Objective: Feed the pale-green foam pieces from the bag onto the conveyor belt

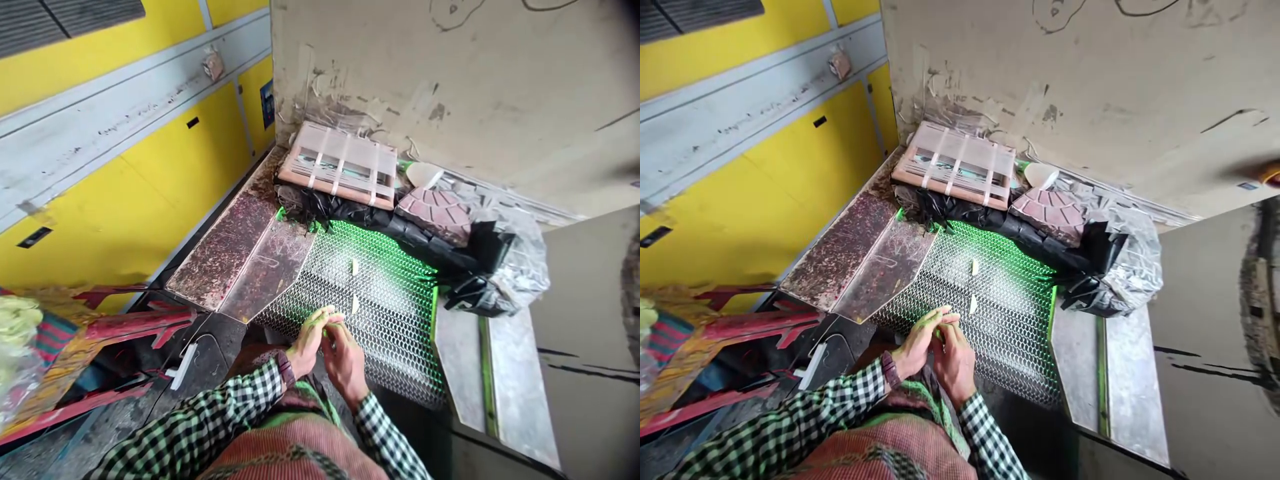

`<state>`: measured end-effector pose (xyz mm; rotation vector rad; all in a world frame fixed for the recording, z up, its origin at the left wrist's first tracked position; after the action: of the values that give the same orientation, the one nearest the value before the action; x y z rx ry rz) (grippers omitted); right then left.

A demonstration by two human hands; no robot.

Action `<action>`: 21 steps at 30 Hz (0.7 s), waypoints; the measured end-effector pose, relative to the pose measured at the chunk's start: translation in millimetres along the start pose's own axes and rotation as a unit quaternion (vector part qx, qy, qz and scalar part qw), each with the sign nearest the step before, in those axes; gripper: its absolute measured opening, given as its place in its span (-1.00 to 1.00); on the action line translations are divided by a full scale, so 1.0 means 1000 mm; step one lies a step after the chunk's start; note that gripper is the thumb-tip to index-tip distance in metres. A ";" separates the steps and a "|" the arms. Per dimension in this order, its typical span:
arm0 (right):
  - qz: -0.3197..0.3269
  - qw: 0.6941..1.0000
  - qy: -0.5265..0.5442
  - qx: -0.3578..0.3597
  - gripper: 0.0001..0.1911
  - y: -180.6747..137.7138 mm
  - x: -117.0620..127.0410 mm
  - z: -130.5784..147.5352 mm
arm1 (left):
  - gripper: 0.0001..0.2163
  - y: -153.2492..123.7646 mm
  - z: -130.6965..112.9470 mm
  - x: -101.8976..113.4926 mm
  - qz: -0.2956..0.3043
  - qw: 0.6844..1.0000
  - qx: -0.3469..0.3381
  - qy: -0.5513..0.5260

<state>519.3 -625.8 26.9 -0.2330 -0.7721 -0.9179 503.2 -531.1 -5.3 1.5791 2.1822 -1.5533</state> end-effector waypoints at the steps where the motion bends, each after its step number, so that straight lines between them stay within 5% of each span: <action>1: -0.016 1.000 0.007 -0.020 -0.68 -0.001 -0.001 -0.004 | -0.50 -0.001 0.000 -0.002 0.000 1.000 0.007 0.001; 6: -0.002 0.983 0.048 -0.175 -0.45 -0.001 0.008 -0.055 | -0.52 -0.006 -0.004 0.013 -0.073 0.997 -0.010 0.004; 11: 0.035 0.974 -0.138 -0.174 -0.26 0.014 0.033 -0.085 | -0.53 -0.027 -0.012 0.057 -0.106 0.994 -0.033 0.017; 16: 0.025 0.979 -0.129 -0.155 -0.40 0.025 0.053 -0.079 | -0.47 -0.069 -0.011 0.116 -0.175 0.983 -0.046 0.017; 21: 0.082 0.989 -0.061 -0.104 -0.54 0.032 0.040 -0.052 | -0.39 -0.111 0.008 0.155 -0.229 0.973 -0.002 0.013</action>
<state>585.5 -657.1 22.0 -0.5326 -0.7571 -0.8342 342.7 -427.1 -15.5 1.1485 2.7006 -1.6272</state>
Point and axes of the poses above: each hand's wrist, its own y-axis towards the middle knuckle, its own x-axis out of the back of the hand, z = x × y, the point moved 5 cm from there along y, towards the middle knuckle, and after that the axes turned 9 degrees about x, right-handed, at the moved point
